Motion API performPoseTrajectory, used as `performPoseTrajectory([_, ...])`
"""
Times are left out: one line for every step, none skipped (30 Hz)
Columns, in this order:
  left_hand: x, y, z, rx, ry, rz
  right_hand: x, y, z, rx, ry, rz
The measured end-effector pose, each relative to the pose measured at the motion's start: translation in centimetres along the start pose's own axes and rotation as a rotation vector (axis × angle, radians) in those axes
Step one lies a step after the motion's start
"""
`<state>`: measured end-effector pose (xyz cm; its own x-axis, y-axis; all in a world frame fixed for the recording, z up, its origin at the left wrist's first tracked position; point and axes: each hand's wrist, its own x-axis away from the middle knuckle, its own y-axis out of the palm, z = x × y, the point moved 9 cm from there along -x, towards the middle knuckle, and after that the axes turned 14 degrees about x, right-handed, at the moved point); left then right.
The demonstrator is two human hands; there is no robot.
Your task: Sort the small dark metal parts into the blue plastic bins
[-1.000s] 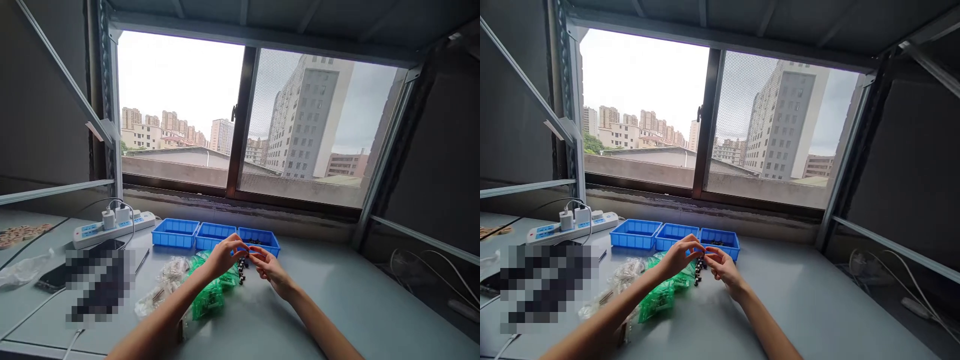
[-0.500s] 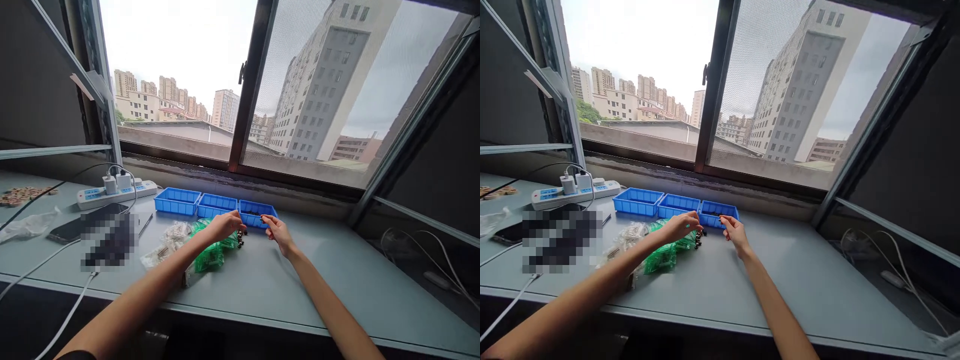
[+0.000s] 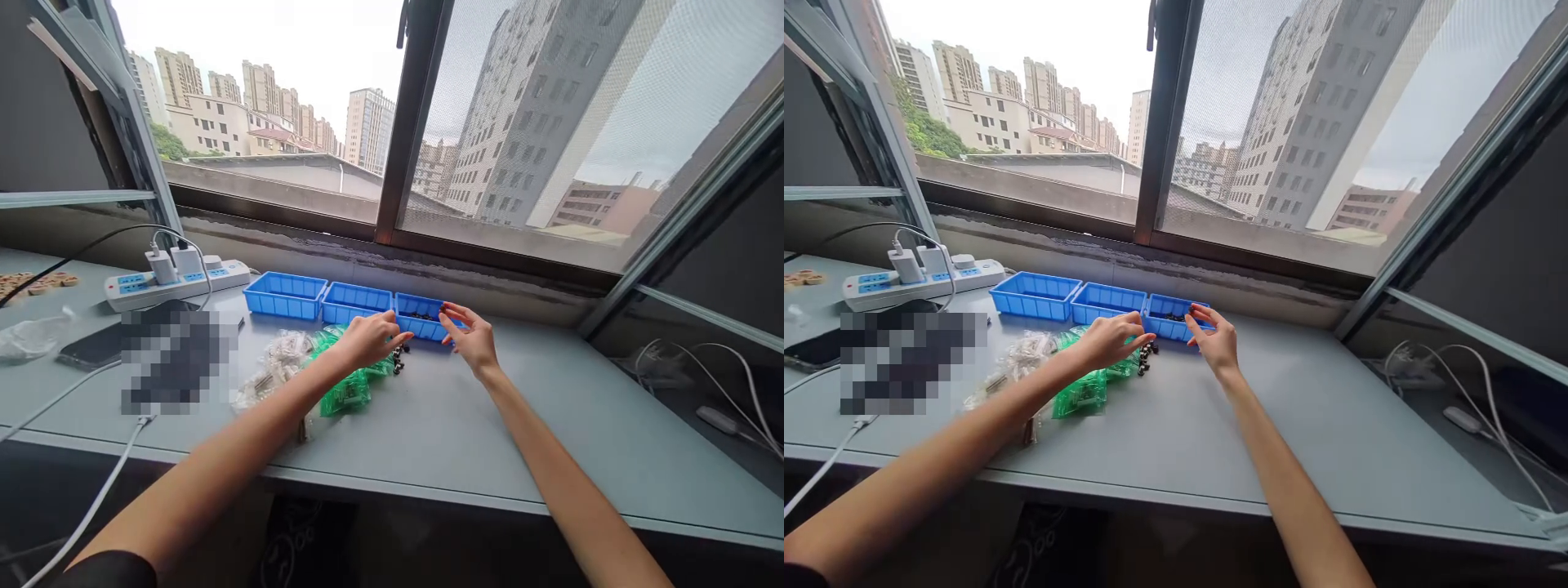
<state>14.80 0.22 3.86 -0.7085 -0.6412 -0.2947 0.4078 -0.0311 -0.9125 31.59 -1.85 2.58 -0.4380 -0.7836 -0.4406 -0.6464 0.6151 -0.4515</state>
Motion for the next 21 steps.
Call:
performPoseTrajectory([0.0, -0.1, 0.0, -0.010, -0.004, 0.009, -0.1, 0.2, -0.2, -0.035, 0.001, -0.044])
performPoseTrajectory([-0.1, -0.2, -0.1, -0.018, -0.009, 0.019, -0.1, 0.3, -0.5, -0.064, -0.006, -0.080])
performPoseTrajectory([-0.1, -0.3, -0.2, -0.024, -0.015, 0.031, 0.0, 0.3, -0.8, -0.081, -0.017, -0.099])
performPoseTrajectory([-0.1, -0.4, -0.3, -0.029, -0.022, 0.040, 0.1, 0.2, -1.1, -0.084, -0.029, -0.103])
performPoseTrajectory([-0.2, -0.5, -0.5, -0.032, -0.030, 0.045, 0.3, 0.1, -1.3, -0.075, -0.043, -0.106])
performPoseTrajectory([-0.2, -0.5, -0.6, -0.031, -0.036, 0.043, 0.5, 0.1, -1.5, -0.054, -0.062, -0.110])
performPoseTrajectory([-0.2, -0.5, -0.7, -0.027, -0.041, 0.036, 0.7, 0.3, -1.7, -0.021, -0.087, -0.122])
performPoseTrajectory([-0.2, -0.4, -0.8, -0.019, -0.045, 0.026, 1.0, 0.6, -1.8, 0.015, -0.120, -0.146])
performPoseTrajectory([-0.2, -0.3, -1.0, -0.008, -0.047, 0.016, 1.3, 1.2, -2.0, 0.047, -0.161, -0.182])
performPoseTrajectory([-0.1, -0.2, -1.1, 0.007, -0.047, 0.008, 1.6, 1.8, -2.2, 0.072, -0.205, -0.224])
performPoseTrajectory([-0.1, -0.1, -1.2, 0.022, -0.049, 0.004, 2.0, 2.5, -2.4, 0.088, -0.249, -0.269])
performPoseTrajectory([-0.1, -0.1, -1.3, 0.034, -0.054, 0.003, 2.3, 3.1, -2.6, 0.100, -0.289, -0.310])
performPoseTrajectory([0.0, 0.0, -1.4, 0.041, -0.060, 0.002, 2.6, 3.6, -2.7, 0.114, -0.322, -0.341])
performPoseTrajectory([0.0, 0.1, -1.5, 0.043, -0.067, -0.001, 2.7, 4.0, -2.7, 0.137, -0.349, -0.357])
performPoseTrajectory([0.0, 0.1, -1.6, 0.041, -0.074, -0.006, 2.9, 4.2, -2.8, 0.166, -0.372, -0.362])
performPoseTrajectory([0.0, 0.1, -1.7, 0.037, -0.080, -0.009, 2.9, 4.4, -2.8, 0.197, -0.392, -0.365])
performPoseTrajectory([0.0, 0.1, -1.7, 0.030, -0.083, -0.009, 3.0, 4.6, -2.8, 0.225, -0.411, -0.368])
performPoseTrajectory([-0.1, 0.0, -1.7, 0.027, -0.079, -0.007, 3.0, 4.7, -2.8, 0.248, -0.428, -0.372])
performPoseTrajectory([-0.1, -0.1, -1.6, 0.025, -0.074, 0.001, 3.0, 4.9, -2.8, 0.267, -0.445, -0.378])
performPoseTrajectory([-0.1, -0.3, -1.5, 0.025, -0.066, 0.012, 3.0, 5.0, -2.8, 0.282, -0.460, -0.384])
performPoseTrajectory([-0.2, -0.4, -1.3, 0.025, -0.058, 0.020, 3.0, 5.1, -2.7, 0.296, -0.475, -0.389])
